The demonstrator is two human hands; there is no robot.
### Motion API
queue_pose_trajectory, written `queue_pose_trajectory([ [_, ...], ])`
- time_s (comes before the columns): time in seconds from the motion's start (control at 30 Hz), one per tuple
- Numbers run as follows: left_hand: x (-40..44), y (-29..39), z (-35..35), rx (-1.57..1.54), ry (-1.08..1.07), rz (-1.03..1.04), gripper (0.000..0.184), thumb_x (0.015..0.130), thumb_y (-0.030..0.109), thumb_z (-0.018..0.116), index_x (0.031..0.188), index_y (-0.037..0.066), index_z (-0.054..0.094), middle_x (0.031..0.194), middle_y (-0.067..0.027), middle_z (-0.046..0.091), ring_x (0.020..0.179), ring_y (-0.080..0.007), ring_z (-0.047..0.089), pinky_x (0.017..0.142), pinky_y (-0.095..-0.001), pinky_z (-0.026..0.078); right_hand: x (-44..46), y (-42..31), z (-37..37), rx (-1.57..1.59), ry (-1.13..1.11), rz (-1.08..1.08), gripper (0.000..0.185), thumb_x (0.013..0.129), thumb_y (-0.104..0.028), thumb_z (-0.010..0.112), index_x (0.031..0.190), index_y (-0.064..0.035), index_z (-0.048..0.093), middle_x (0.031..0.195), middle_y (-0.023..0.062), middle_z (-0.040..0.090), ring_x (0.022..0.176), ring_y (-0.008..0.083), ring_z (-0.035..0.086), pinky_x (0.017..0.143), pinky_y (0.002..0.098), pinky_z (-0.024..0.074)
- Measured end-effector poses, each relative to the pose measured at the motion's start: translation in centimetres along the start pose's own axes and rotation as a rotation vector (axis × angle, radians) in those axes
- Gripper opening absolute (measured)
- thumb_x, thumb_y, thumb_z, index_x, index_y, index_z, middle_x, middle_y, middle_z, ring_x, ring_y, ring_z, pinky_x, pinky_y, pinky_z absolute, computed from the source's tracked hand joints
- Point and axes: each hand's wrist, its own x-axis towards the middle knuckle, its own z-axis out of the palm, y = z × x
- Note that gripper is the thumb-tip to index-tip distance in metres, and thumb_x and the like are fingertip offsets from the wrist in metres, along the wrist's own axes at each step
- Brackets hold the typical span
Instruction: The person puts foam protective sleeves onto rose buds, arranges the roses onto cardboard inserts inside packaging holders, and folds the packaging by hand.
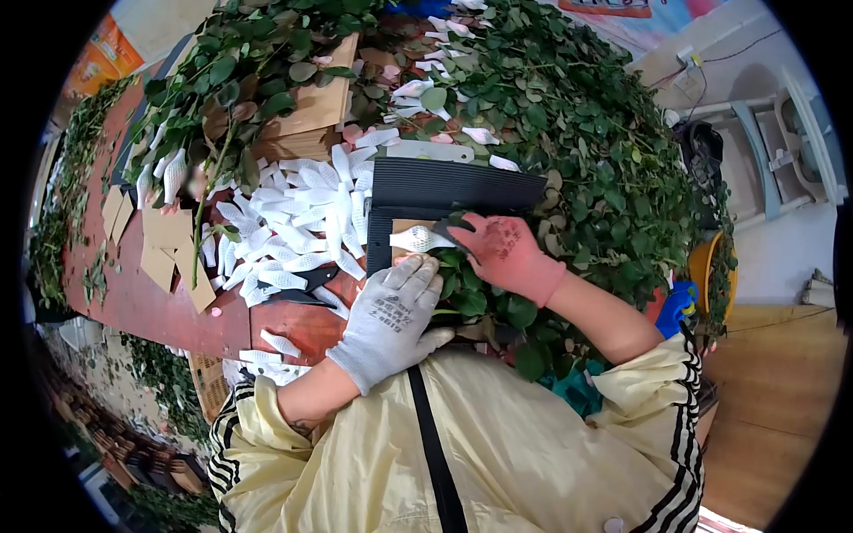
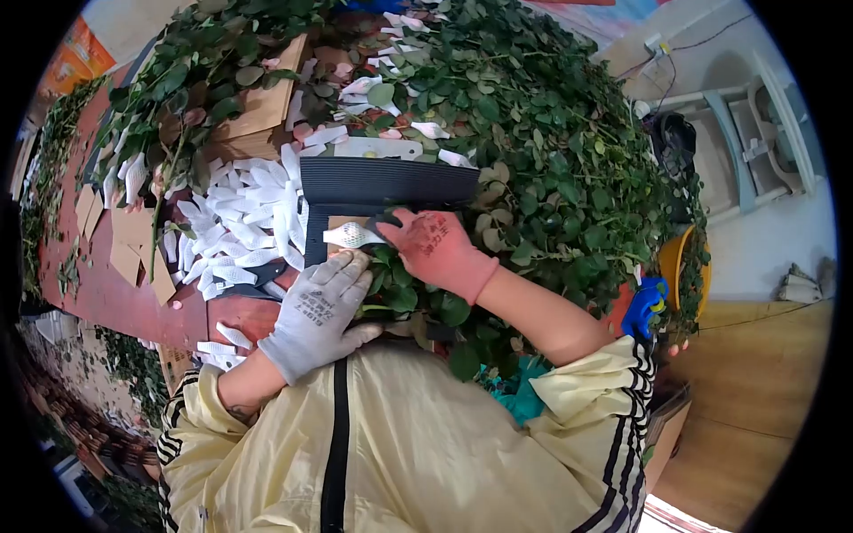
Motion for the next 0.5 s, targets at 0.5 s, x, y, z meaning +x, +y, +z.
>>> queue_pose_trajectory([
  [0.5,3.4,-6.4,-0.2,-0.022,0.248,-0.134,0.016,0.080,0.019,0.058,0.094,0.013,0.062,0.078,-0.0097,0.060,0.069,-0.0304,0.061,0.060,-0.0418,0.049,-0.1,0.6,3.5,0.012,0.369,-0.135,0.035,0.085,-0.018,0.049,0.119,-0.0194,0.058,0.108,0.0104,0.061,0.082,0.0223,0.063,0.070,0.0343,0.0472],
])
